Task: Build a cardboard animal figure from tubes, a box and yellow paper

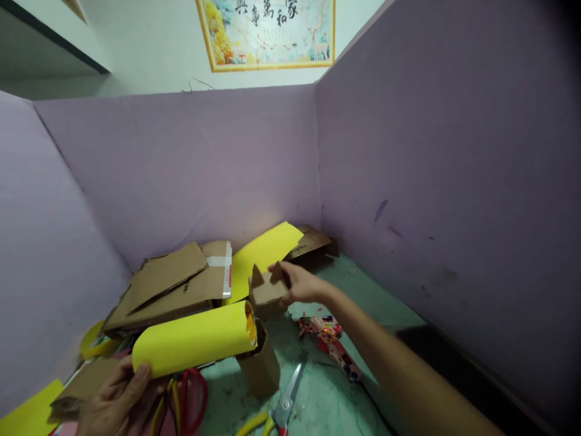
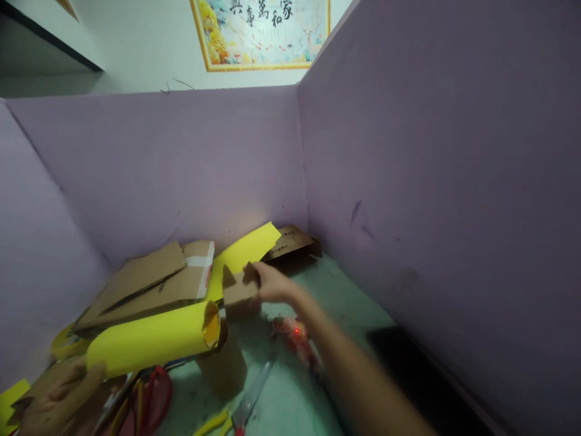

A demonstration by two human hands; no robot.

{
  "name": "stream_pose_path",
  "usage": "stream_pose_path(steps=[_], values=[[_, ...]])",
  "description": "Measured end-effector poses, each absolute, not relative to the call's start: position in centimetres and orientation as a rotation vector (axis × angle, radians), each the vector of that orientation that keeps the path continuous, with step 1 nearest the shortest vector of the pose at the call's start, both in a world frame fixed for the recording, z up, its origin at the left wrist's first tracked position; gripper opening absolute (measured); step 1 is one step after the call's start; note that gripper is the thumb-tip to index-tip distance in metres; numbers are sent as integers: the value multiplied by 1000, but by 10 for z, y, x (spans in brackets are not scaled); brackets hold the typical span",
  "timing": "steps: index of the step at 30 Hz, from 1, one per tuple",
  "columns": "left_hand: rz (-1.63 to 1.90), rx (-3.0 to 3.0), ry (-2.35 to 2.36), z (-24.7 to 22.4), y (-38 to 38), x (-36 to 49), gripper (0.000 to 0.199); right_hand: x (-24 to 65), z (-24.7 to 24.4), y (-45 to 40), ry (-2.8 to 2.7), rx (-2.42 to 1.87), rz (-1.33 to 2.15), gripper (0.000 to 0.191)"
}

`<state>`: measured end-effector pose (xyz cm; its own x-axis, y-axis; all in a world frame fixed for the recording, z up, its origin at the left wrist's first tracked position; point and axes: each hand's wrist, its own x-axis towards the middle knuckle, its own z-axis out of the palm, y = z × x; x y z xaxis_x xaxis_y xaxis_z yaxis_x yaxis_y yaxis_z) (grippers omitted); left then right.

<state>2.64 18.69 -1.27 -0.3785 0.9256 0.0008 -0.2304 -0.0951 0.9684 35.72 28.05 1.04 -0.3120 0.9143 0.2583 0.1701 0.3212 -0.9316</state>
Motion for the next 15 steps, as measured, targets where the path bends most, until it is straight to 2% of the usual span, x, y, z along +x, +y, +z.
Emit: stream_pose_path(steps=[3,9,15], values=[[1589,780,1241,-1,188,30,47,378,42,277,-1709,-848,1156,72],[1546,802,1177,9,192,32,43,371,88,271,-1709,-383,1538,70],[1539,866,997,-4,194,24,33,349,111,279,-1868,-365,1705,69]])
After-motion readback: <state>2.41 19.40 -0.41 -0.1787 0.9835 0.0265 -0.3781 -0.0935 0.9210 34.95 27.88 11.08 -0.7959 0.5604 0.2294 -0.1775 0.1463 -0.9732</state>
